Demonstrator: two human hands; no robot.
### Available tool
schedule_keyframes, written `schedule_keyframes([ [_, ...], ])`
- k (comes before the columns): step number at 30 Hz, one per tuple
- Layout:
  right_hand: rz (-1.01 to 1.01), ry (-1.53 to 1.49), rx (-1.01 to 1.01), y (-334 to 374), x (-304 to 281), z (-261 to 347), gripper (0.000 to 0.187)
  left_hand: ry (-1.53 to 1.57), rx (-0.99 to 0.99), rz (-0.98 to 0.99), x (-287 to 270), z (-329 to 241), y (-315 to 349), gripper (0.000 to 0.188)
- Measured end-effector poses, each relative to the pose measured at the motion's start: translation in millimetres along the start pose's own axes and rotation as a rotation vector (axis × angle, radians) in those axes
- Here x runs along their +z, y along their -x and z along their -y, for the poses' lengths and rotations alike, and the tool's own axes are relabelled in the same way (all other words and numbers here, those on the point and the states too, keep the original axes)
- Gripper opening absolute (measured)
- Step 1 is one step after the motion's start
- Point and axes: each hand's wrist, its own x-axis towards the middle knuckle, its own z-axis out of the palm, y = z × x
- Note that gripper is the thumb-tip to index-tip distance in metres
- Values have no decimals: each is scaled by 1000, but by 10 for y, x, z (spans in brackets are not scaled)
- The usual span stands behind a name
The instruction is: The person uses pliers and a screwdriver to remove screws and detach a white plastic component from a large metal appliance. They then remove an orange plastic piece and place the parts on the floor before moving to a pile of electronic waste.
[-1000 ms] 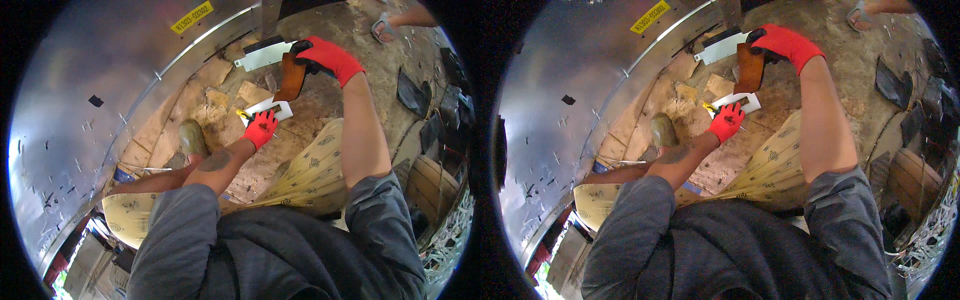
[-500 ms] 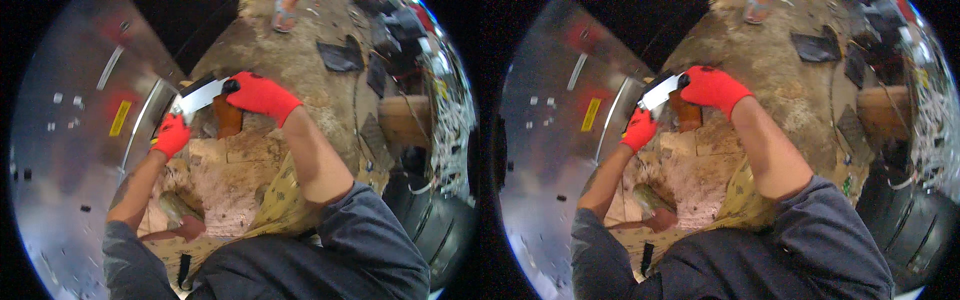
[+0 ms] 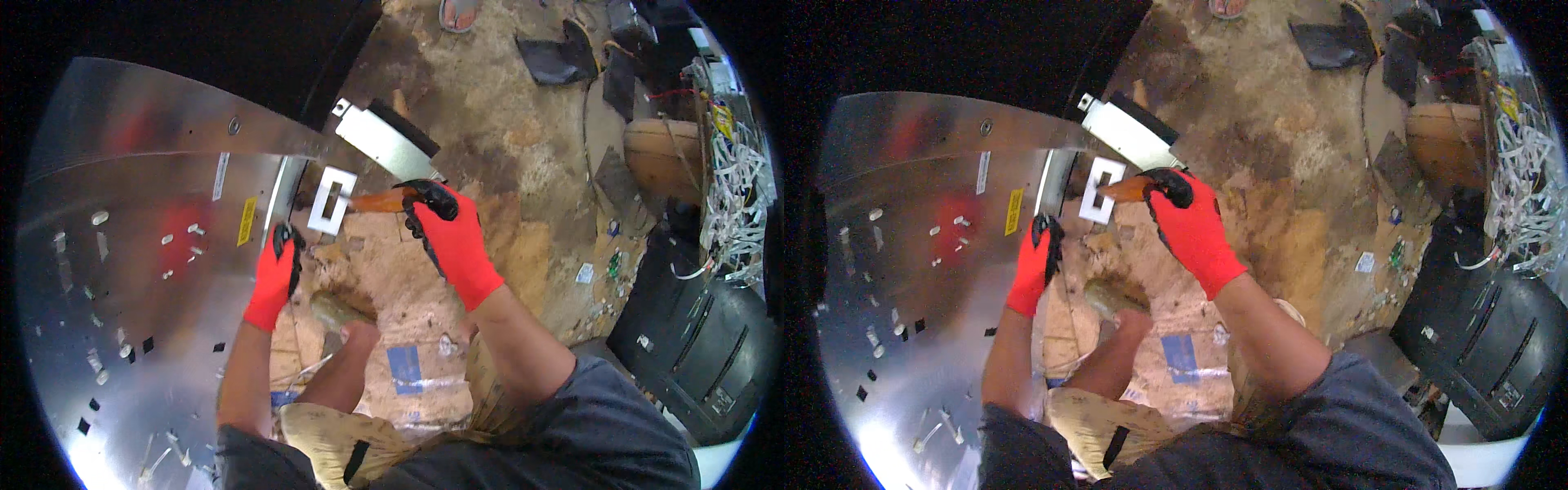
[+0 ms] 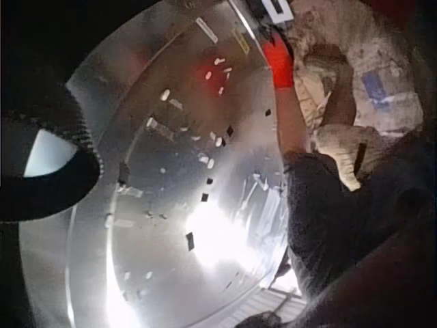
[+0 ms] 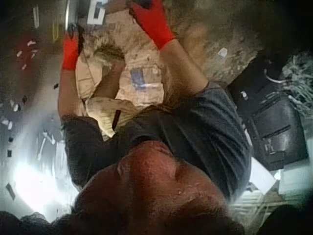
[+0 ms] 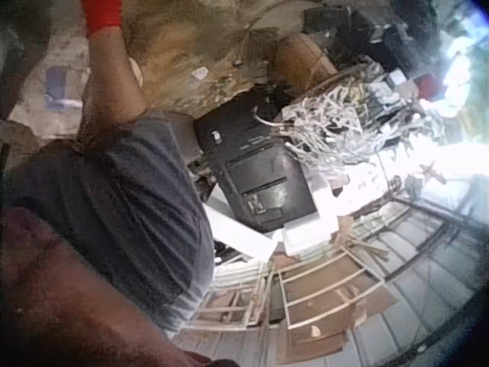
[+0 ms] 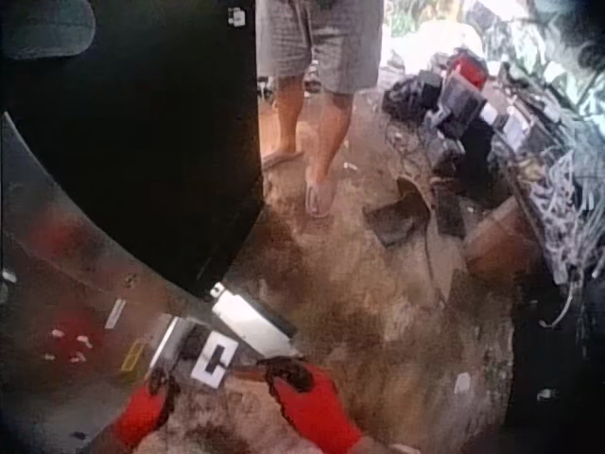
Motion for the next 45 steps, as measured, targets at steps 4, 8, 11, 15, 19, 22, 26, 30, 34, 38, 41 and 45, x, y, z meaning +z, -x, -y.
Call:
schedule_keyframes([
  [4, 25, -185, 134, 341, -133, -82, 21, -27, -132, -131, -183, 338, 1327, 31],
  [8, -61, -16, 36, 787, -557, -145, 22, 31, -405, -239, -290, 103, 2721, 44],
  [11, -123, 352, -72, 1397, -985, 159, 23, 51, -553, -101, -482, 346, 3525, 38],
  [15, 45, 550, -255, 1931, -2012, 1083, 23, -117, -584, -7, 73, -357, 3869, 36],
  [19, -239, 425, -98, 2561, -3245, 1927, 28, -303, -467, 154, 180, -1392, 3577, 33],
  [22, -536, 570, -209, 2768, -4015, 2024, 29, -347, -406, 189, 244, -1799, 3439, 32],
  [26, -909, 472, -311, 2925, -4590, 2633, 26, -356, -355, 197, 310, -2181, 3278, 30],
  [30, -942, 72, -359, 2699, -5249, 3322, 31, -336, -309, 204, 393, -2574, 3072, 28],
  [34, -972, -132, -542, 2253, -5788, 4274, 25, -333, -270, 234, 533, -3027, 2659, 27],
  [38, -1117, 98, -593, 1814, -6482, 4988, 26, -414, -245, 293, 603, -3493, 2140, 26],
  [41, -1203, 294, -695, 1376, -6992, 5357, 25, -516, -209, 335, 628, -3846, 1885, 25],
  [45, -1238, 291, -411, 975, -7545, 5632, 30, -660, -130, 370, 617, -4432, 1569, 25],
])
